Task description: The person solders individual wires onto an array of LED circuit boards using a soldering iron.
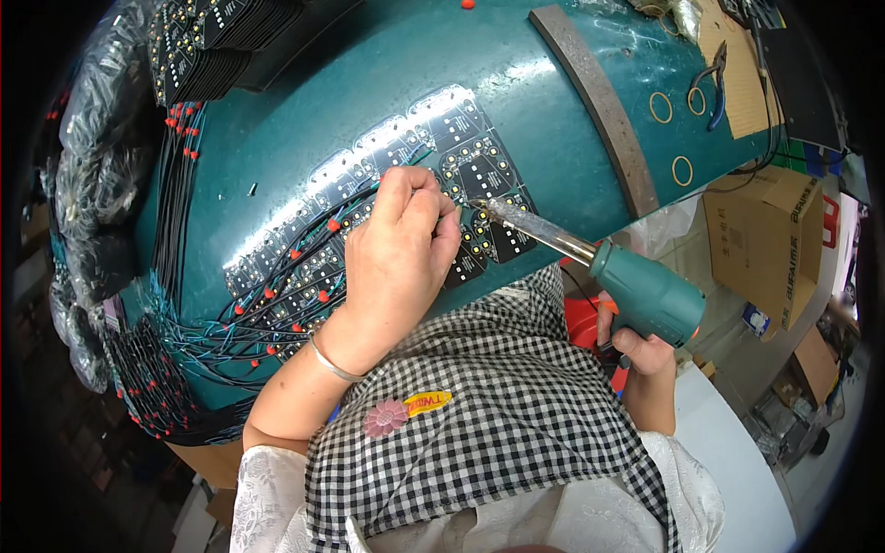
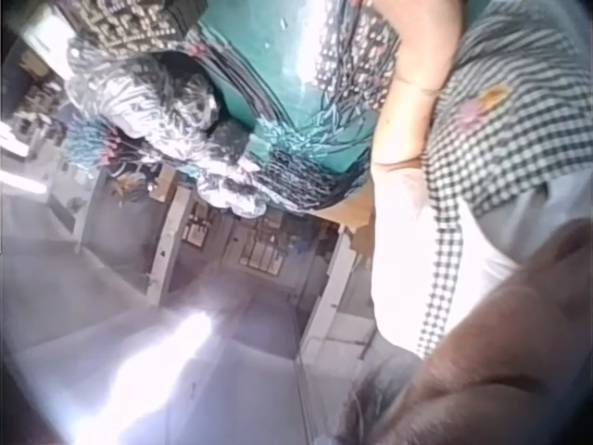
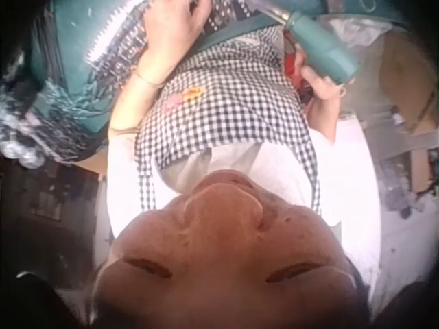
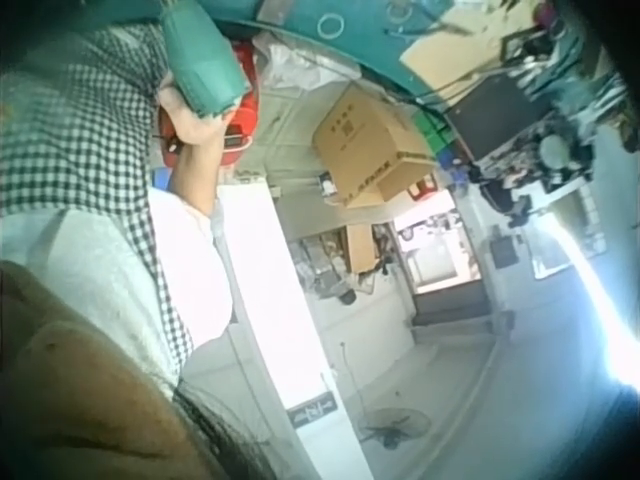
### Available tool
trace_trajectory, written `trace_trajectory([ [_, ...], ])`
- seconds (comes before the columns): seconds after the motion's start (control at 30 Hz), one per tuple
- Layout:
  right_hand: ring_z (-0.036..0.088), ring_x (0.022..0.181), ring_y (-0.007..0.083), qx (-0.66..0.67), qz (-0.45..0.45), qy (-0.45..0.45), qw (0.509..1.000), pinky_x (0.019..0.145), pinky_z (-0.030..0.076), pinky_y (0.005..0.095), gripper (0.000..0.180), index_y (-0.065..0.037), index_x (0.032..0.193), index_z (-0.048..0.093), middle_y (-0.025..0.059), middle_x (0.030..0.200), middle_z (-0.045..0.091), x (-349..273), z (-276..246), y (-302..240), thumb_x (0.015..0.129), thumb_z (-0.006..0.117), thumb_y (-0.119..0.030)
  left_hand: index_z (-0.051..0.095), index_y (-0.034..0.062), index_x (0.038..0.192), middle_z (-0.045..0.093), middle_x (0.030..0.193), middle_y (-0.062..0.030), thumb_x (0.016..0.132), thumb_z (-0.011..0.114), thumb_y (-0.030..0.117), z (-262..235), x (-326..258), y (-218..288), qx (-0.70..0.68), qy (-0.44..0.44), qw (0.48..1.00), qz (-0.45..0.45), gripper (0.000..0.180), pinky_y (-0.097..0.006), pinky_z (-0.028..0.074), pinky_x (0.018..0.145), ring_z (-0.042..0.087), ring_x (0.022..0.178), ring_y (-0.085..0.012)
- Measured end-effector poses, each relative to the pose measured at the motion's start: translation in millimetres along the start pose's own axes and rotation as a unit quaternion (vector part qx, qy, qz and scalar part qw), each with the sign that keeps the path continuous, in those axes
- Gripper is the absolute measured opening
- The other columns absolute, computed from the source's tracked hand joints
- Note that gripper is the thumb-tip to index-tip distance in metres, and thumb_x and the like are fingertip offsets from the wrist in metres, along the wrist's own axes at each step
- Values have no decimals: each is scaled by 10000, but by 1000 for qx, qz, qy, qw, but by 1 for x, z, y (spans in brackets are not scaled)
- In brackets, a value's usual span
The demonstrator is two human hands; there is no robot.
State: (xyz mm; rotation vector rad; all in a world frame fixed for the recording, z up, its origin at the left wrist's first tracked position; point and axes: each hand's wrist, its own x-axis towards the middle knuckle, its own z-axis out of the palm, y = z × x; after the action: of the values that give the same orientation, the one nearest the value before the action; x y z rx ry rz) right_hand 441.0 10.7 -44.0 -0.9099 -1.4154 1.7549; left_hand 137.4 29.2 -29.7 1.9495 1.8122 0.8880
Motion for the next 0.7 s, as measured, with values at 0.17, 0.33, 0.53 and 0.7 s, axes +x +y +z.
trace_trajectory([
  [0.17,584,579,177,-10,10,1,1000,488,464,262,560,84,1180,562,145,979,604,2,2,-1,830,755,-308,601,-3,812,585,947,-107,733,721,-50,-2,-1,0,9,0,1000,-13,150,-293,491,551,599,680,-196],
  [0.33,575,566,164,-62,-4,-6,998,499,459,257,540,70,1157,559,118,842,606,4,1,-2,835,750,-318,584,14,846,576,971,-84,745,717,11,1,-1,-3,10,12,1000,13,167,-352,516,499,627,616,-253],
  [0.53,657,723,219,-125,-8,18,992,673,508,319,227,-20,901,678,57,783,667,6,-3,-4,763,777,-172,589,1,865,582,970,-86,741,710,4,3,-3,-2,16,20,999,19,173,-349,523,494,632,613,-251],
  [0.7,566,523,166,50,31,80,995,449,431,249,705,129,1234,496,133,756,608,4,8,-13,787,782,-336,587,-6,868,586,966,-86,739,709,4,5,-2,-4,15,30,999,30,178,-350,526,498,637,620,-252],
])
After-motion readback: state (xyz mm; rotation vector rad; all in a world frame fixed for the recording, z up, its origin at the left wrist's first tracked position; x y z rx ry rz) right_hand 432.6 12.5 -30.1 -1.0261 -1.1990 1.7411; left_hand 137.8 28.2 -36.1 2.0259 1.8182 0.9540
